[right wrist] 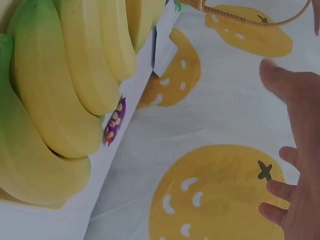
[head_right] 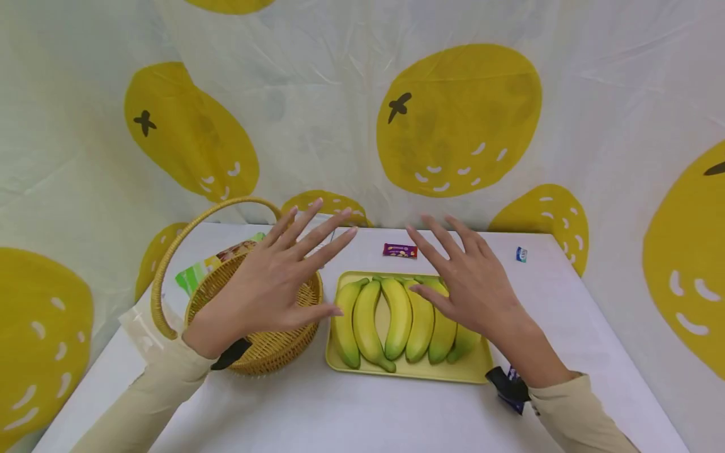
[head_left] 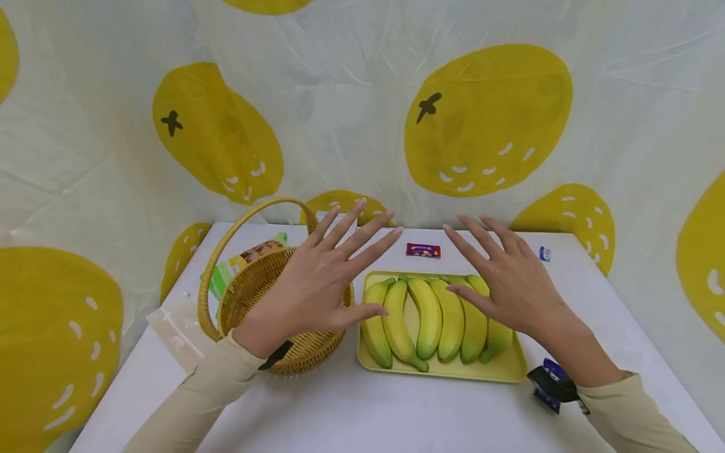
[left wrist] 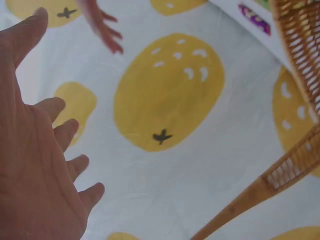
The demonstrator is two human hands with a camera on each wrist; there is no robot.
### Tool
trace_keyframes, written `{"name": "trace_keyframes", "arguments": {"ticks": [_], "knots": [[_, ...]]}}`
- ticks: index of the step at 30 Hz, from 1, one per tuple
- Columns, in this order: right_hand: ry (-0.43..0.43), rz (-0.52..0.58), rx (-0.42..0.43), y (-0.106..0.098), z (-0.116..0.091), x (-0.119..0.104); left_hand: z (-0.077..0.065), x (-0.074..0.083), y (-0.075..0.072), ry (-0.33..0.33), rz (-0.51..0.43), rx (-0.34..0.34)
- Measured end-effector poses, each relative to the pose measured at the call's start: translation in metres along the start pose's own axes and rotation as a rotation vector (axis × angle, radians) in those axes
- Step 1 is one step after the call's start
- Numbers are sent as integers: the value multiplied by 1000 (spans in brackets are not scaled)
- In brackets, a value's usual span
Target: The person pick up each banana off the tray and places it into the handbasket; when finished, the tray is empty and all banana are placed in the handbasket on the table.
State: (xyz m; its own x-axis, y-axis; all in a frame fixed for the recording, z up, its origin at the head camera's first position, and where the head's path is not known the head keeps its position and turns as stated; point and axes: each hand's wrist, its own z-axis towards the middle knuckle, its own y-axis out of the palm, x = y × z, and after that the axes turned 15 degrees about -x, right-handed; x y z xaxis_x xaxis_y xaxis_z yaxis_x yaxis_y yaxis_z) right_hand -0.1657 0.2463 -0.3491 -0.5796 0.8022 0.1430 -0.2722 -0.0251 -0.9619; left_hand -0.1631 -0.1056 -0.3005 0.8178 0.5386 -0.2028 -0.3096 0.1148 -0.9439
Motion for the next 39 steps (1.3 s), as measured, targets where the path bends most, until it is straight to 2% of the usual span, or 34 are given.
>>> {"name": "trace_keyframes", "arguments": {"ticks": [6, 12, 24, 28, 32, 39], "knots": [[-3, 20, 41, 2, -10, 9, -18, 2, -28, -8, 8, 18], [41, 12, 38, 6, -18, 16, -39, -5, -42, -82, 2, 46], [62, 34, 16, 22, -32, 24, -80, -14, -50, -217, 29, 175], [81, 54, -4, 28, -36, 25, -93, -17, -49, -264, 26, 247], [95, 71, -29, 38, -41, 27, -107, -20, -45, -317, -14, 284], [166, 106, -105, 53, -51, 27, -127, -23, -33, -385, -159, 319]]}}
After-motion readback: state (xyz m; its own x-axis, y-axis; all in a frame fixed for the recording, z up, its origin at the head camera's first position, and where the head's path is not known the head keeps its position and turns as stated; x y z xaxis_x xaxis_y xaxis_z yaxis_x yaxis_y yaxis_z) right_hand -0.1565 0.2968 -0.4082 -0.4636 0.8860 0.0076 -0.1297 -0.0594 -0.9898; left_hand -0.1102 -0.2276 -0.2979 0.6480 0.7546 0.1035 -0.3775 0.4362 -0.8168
